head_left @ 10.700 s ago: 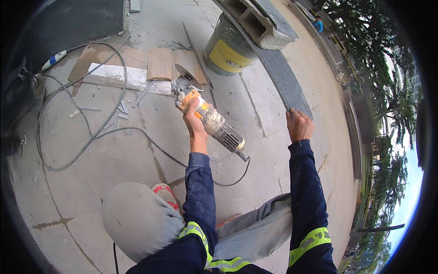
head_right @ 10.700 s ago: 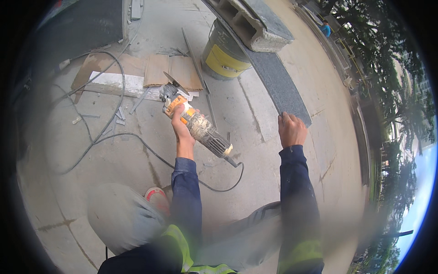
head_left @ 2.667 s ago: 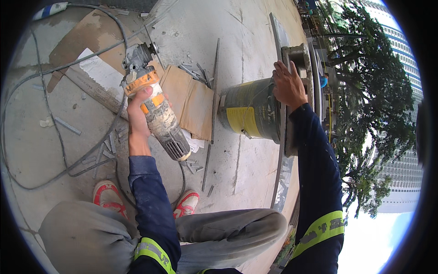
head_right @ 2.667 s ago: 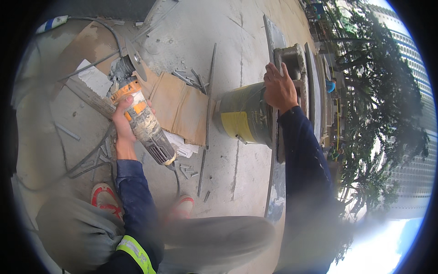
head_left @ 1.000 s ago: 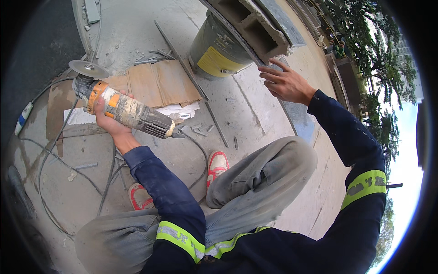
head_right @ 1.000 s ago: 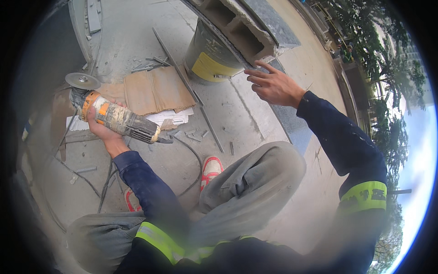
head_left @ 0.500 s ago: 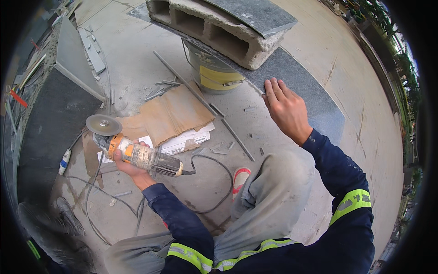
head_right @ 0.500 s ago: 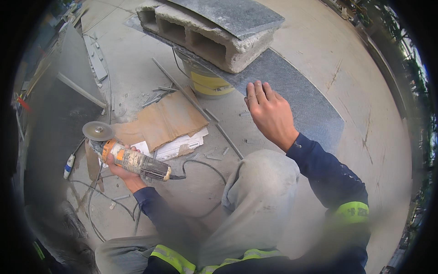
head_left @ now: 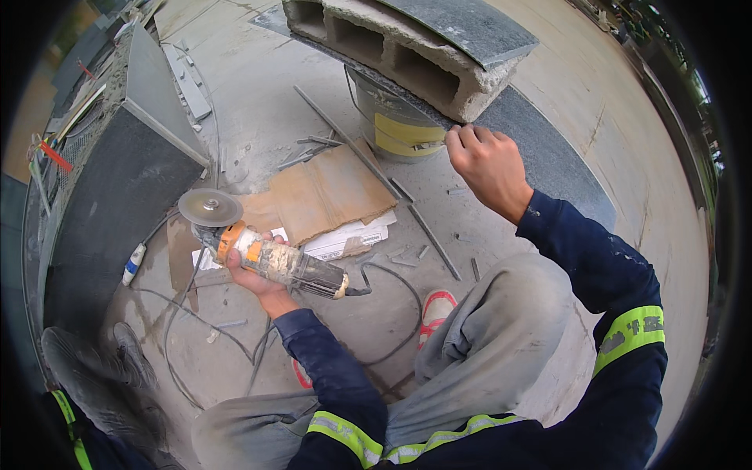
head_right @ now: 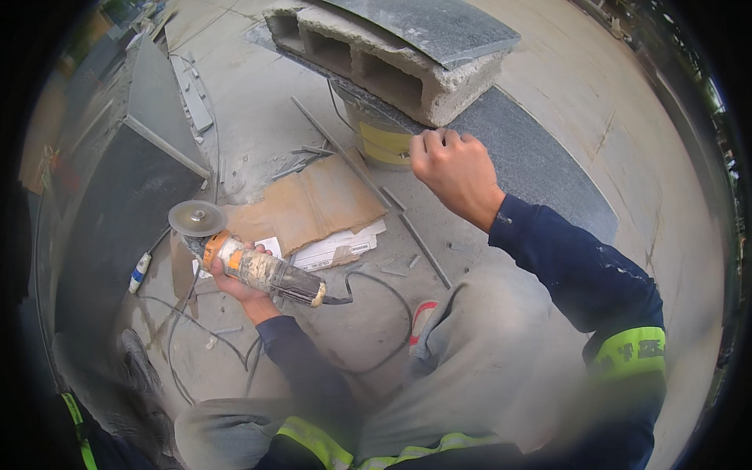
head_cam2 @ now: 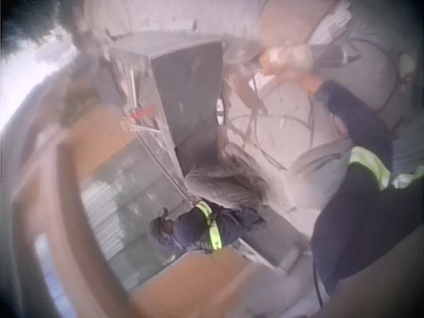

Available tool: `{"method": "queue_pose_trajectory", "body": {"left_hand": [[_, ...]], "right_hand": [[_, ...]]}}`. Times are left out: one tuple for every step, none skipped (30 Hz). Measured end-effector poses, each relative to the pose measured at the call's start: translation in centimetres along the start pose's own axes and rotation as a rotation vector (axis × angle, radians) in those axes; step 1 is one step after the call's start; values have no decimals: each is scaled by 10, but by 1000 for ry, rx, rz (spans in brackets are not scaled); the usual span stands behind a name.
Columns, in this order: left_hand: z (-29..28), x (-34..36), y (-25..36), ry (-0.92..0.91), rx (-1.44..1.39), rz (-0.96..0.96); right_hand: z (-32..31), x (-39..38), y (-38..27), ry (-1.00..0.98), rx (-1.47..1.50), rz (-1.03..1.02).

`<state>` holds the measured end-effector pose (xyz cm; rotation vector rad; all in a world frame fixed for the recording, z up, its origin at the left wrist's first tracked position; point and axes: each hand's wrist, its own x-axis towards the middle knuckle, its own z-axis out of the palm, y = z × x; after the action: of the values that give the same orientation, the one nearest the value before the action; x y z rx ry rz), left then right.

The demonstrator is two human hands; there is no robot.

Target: The person uses an angle grinder to cut a rectangular stone slab placed on a cinder block. The person holds the tool with both hands and moves it along the slab surface, then repositions the slab and continues cutting.

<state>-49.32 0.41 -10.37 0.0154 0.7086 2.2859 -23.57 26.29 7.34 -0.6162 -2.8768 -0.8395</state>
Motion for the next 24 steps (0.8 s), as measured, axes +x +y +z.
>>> {"method": "queue_pose_trajectory", "body": {"left_hand": [[1,-1,1,26,0,9],[3,-2,1,47,-9,11],[4,-3,1,51,-31,3],[5,-4,1,89,-23,-1],[6,-4,4,95,-11,12],[6,-5,5,94,-6,10],[7,-4,6,103,-4,-3],[7,-4,6,121,-1,10],[6,-4,6,112,8,17],[5,-4,7,114,7,10],[4,-3,7,105,-16,-13],[3,-4,8,100,-17,-24],[2,-4,8,109,-3,-11],[2,-3,8,106,-13,-4],[2,-2,7,105,-43,-9],[2,-2,6,116,-24,13],[0,-2,6,129,-18,19],[-2,-1,6,151,-28,9],[-5,0,6,158,-39,14],[-8,1,6,170,-63,10],[-11,2,4,170,-54,-1],[-16,4,6,156,-54,-3],[-20,5,6,145,-55,-5],[-25,7,7,136,-58,-1]], "right_hand": [[-2,0,0,33,-9,-9],[-3,0,0,51,-22,-12],[-4,2,0,93,-20,-21],[-3,2,1,114,-19,-25],[-4,1,0,131,-23,-28],[-3,-1,-2,-61,-4,23],[-2,-3,-3,-7,-99,-40],[-1,-5,-4,49,-203,-111],[1,-7,-6,103,-308,-191],[2,-8,-8,-6,-410,-193],[3,-9,-10,-119,-511,-196],[3,-10,-12,-288,-606,-199],[2,-8,-11,-269,-694,-238],[2,-3,-9,-298,-777,-283],[2,3,-8,-321,-868,-326],[2,9,-8,-315,-897,-358],[2,15,-9,-355,-934,-371],[3,21,-12,-408,-981,-385],[4,27,-14,-372,-1023,-397],[3,34,-15,-427,-992,-383],[5,38,-17,-404,-944,-376],[4,44,-20,-393,-893,-363],[4,47,-22,-369,-896,-375],[4,51,-24,-355,-889,-382]]}}
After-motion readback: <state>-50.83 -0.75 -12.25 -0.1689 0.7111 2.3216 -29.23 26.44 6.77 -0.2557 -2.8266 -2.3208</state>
